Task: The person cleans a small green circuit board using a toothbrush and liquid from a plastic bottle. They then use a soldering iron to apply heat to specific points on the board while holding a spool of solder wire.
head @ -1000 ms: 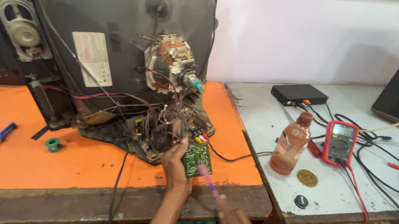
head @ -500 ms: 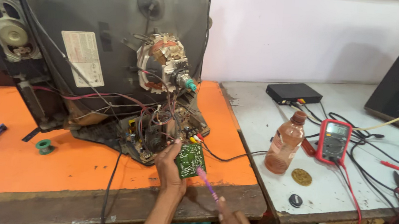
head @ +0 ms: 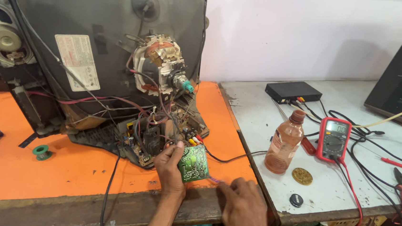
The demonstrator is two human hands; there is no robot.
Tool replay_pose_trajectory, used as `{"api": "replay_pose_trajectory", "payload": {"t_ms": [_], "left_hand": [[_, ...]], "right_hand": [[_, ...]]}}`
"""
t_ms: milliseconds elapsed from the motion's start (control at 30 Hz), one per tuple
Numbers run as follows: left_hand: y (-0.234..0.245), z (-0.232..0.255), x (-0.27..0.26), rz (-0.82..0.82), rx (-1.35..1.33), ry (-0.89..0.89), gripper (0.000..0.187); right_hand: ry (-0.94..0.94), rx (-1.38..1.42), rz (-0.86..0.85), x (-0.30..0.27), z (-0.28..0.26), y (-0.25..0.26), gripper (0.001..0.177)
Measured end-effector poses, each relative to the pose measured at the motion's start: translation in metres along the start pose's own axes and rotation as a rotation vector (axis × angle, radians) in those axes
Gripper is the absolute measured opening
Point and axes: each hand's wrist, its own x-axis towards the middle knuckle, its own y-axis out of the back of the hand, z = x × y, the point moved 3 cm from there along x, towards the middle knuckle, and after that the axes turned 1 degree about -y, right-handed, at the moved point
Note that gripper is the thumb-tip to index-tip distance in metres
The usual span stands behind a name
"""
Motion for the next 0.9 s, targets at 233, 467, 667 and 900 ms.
{"api": "replay_pose_trajectory", "payload": {"t_ms": [233,467,667,900], "left_hand": [[0.003,-0.001,0.004,0.025,0.115,-0.031,0.027],[0.013,-0.015,0.008,0.021,0.125,-0.078,0.035],[0.009,-0.011,0.006,0.071,0.125,0.010,0.030],[0.004,-0.011,0.004,0.093,0.108,0.088,0.027]], "right_hand": [[-0.076,0.222,0.208,-0.014,0.034,0.022,0.028],[-0.349,-0.259,0.146,-0.026,0.117,0.058,0.035],[-0.216,0.192,0.332,-0.007,0.140,0.058,0.033],[0.004,0.143,0.488,0.105,0.110,0.138,0.032]]}}
